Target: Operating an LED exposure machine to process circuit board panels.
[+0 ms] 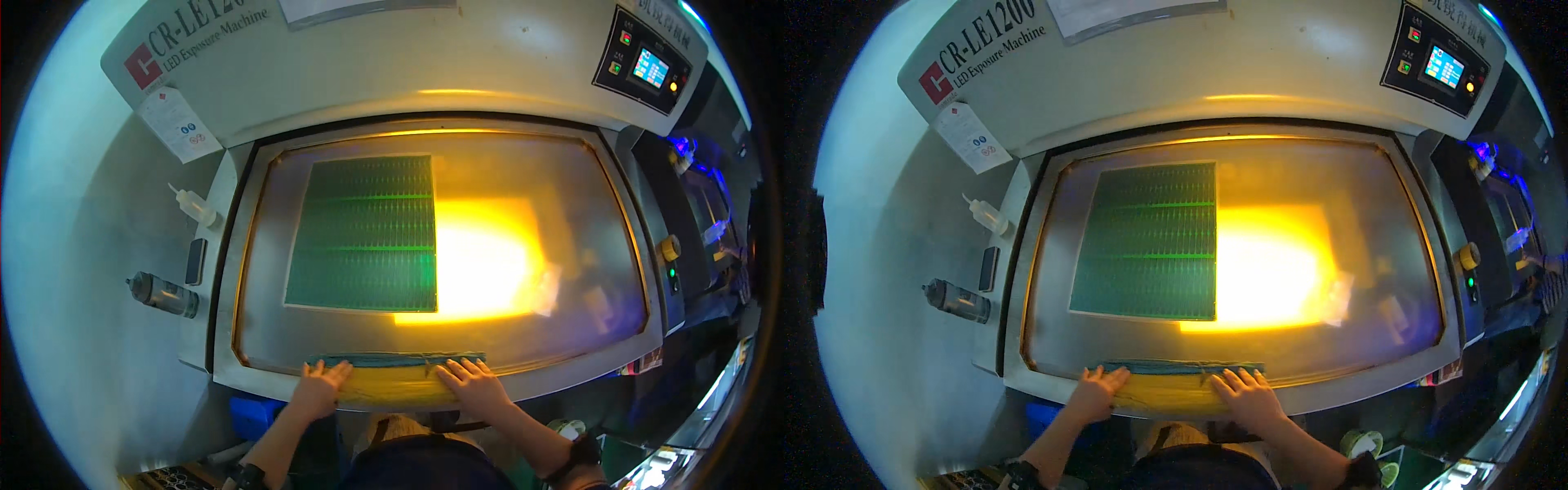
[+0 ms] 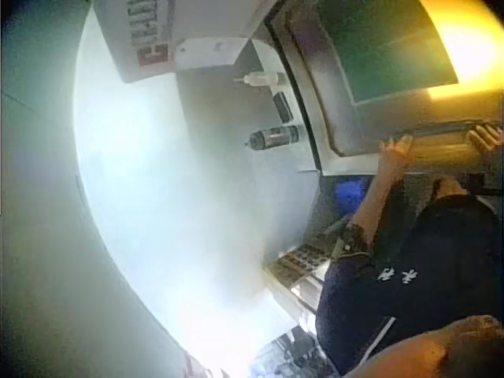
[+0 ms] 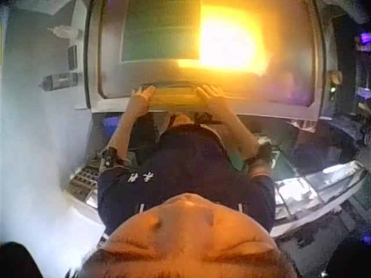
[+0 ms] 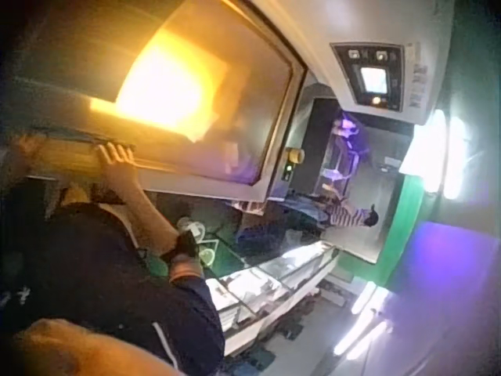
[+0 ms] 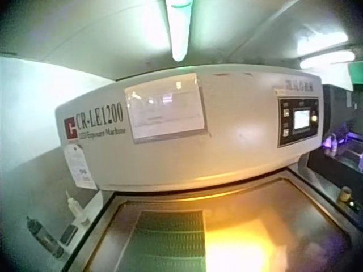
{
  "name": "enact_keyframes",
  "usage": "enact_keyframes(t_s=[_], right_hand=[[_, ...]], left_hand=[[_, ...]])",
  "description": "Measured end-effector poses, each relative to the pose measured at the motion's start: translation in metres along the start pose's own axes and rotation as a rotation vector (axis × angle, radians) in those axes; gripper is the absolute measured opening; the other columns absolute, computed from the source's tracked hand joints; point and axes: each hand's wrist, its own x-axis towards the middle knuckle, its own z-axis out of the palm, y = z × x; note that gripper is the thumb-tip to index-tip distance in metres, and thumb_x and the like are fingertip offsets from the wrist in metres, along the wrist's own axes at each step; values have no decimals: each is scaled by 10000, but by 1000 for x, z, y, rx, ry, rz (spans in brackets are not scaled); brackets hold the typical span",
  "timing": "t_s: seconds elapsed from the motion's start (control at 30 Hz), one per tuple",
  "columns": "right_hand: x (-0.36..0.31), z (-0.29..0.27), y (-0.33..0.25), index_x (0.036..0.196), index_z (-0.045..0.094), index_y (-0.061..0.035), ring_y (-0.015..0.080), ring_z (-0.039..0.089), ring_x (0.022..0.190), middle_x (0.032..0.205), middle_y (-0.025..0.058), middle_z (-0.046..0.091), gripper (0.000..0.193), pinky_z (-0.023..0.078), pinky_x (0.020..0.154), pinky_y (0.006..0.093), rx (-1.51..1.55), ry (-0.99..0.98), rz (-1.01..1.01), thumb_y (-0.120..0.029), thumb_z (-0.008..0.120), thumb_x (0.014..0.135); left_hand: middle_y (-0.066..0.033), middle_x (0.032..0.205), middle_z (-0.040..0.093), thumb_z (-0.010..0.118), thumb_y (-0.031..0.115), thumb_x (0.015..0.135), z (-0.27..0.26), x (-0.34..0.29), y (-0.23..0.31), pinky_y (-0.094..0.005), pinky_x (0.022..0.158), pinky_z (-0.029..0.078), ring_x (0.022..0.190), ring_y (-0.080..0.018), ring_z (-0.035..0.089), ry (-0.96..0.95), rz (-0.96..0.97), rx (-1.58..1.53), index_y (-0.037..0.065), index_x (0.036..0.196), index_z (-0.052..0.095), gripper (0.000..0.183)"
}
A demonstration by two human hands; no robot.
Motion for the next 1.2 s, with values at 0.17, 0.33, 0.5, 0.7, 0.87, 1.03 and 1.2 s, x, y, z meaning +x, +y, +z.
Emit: enact_keyframes(t_s=[0.17,0.33,0.5,0.7,0.87,1.03,1.2], right_hand=[[41,-3,51,1424,476,-150,357,533,1271,1417,135,530,620,398,1082,544,-83,153,18,-96,625,824],[207,-28,169,1432,463,-155,337,460,1332,1458,133,483,635,372,1074,549,-224,211,49,-42,593,821],[353,-68,279,1475,420,-200,311,481,1330,1500,95,466,690,359,1118,521,-183,187,119,-18,580,830],[481,-114,375,1465,459,-204,283,479,1338,1467,79,506,726,423,1083,430,-216,237,166,56,541,792],[488,-112,381,1455,465,-271,308,545,1270,1429,70,543,671,459,1059,452,-272,339,65,-37,579,836],[455,-63,346,1491,403,-275,329,497,1324,1497,75,472,744,412,1078,527,-321,380,108,-74,629,812],[332,-40,287,1391,515,-185,344,510,1257,1372,110,565,649,394,1061,512,-229,428,76,25,555,779]], left_hand=[[-20,1581,362,685,122,798,-15,74,-9,-678,1095,298,1381,-432,398,194,9,168,196,1527,349,806],[3,1598,322,638,44,811,-103,248,-73,-678,1130,273,1402,-433,362,348,-55,177,207,1533,335,800],[9,1600,319,604,-53,782,-219,389,-122,-686,1117,299,1387,-437,385,364,-24,53,210,1494,402,787],[-156,1359,575,568,-137,733,-285,539,-182,-472,1099,419,1268,-389,518,567,23,-56,141,1374,527,700],[-108,1379,573,630,-62,739,-305,520,-173,-529,1034,453,1264,-403,517,461,9,-73,182,1437,461,759],[17,1573,370,634,-55,751,-260,476,-165,-594,1123,341,1375,-415,409,535,-47,85,208,1479,420,803],[-59,1509,458,620,-67,769,-209,381,-105,-566,1113,363,1359,-442,417,485,42,14,154,1429,477,711]])
